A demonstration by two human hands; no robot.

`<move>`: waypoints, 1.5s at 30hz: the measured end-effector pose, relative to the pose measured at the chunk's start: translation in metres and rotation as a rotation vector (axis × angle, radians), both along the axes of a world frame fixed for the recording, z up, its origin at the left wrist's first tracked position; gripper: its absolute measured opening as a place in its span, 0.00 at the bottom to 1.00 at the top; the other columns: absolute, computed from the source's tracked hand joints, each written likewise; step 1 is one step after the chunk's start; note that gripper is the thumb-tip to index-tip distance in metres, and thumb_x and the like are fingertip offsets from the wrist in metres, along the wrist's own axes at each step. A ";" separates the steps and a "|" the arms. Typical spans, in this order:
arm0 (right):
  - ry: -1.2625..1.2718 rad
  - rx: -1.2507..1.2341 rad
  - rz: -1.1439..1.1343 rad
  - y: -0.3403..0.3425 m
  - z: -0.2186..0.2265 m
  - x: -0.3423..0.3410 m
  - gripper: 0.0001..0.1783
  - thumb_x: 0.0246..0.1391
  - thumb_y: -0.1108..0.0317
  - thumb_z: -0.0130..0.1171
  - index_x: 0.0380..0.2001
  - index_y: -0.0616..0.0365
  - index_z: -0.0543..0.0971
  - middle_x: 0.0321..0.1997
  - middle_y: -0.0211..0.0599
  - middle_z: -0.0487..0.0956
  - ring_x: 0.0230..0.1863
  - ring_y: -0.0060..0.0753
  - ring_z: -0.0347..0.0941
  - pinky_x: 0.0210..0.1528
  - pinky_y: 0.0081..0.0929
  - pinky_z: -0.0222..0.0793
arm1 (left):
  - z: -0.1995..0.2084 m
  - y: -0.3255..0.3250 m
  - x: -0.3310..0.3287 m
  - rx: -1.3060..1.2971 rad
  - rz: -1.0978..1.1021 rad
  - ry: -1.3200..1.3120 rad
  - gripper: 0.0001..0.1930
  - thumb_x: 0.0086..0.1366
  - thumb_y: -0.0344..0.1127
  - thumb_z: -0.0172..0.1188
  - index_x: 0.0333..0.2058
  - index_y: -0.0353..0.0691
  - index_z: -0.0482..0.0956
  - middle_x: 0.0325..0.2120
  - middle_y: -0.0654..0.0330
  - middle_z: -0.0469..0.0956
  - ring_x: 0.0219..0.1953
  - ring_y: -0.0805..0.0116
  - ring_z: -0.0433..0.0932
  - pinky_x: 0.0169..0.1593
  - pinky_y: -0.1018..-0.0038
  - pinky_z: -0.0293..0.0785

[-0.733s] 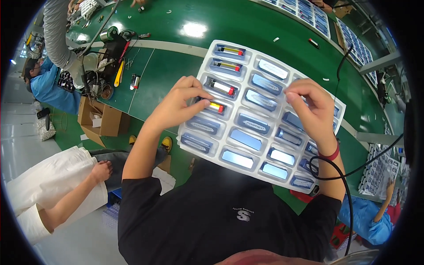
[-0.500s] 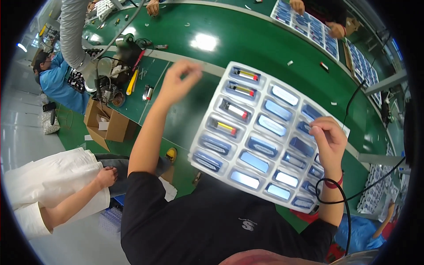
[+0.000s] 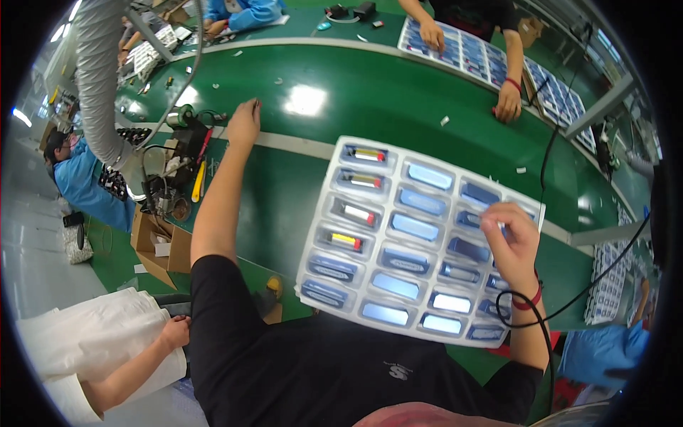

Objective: The person assembles small electronic components into plastic trays by hand, placing them one by one into the trays.

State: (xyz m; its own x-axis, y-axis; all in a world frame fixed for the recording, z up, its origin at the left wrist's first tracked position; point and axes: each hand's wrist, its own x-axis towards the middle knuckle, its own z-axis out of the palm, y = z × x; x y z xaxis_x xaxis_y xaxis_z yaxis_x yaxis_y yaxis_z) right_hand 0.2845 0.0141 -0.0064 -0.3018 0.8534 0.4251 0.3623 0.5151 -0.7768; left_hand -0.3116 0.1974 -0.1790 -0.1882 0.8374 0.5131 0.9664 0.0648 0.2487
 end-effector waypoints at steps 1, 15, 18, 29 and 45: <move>-0.042 0.086 0.022 0.006 0.003 -0.006 0.05 0.54 0.82 0.66 0.34 0.66 0.81 0.37 0.41 0.83 0.39 0.35 0.79 0.44 0.27 0.74 | 0.010 -0.006 0.014 0.106 -0.164 -0.071 0.20 0.72 0.37 0.59 0.60 0.41 0.77 0.46 0.50 0.83 0.46 0.54 0.84 0.45 0.62 0.79; -0.082 0.166 0.603 -0.001 0.021 -0.082 0.14 0.54 0.78 0.69 0.45 0.62 0.84 0.45 0.42 0.82 0.42 0.33 0.81 0.43 0.27 0.78 | 0.197 -0.241 0.262 -0.595 -0.856 -1.005 0.34 0.64 0.29 0.68 0.68 0.38 0.66 0.41 0.60 0.83 0.43 0.72 0.80 0.48 0.73 0.73; -0.002 0.011 0.539 -0.005 0.016 -0.070 0.12 0.55 0.78 0.69 0.43 0.61 0.84 0.44 0.38 0.82 0.40 0.28 0.80 0.42 0.23 0.77 | 0.185 -0.260 0.233 -0.138 -0.824 -0.412 0.22 0.60 0.28 0.69 0.54 0.38 0.79 0.40 0.57 0.81 0.42 0.62 0.79 0.47 0.69 0.73; 0.453 -0.650 0.499 -0.010 0.014 -0.040 0.10 0.62 0.80 0.62 0.47 0.67 0.81 0.44 0.36 0.84 0.45 0.24 0.83 0.50 0.23 0.80 | 0.162 -0.294 0.217 -0.229 -0.761 -0.330 0.14 0.58 0.26 0.70 0.42 0.38 0.78 0.47 0.55 0.81 0.46 0.56 0.81 0.52 0.64 0.76; 0.521 -0.538 0.285 -0.015 0.024 -0.071 0.11 0.61 0.80 0.66 0.46 0.65 0.80 0.46 0.36 0.84 0.46 0.22 0.81 0.51 0.19 0.78 | 0.167 -0.236 0.294 -0.037 -0.820 -0.828 0.24 0.61 0.18 0.67 0.57 0.31 0.76 0.57 0.48 0.78 0.58 0.63 0.79 0.55 0.70 0.80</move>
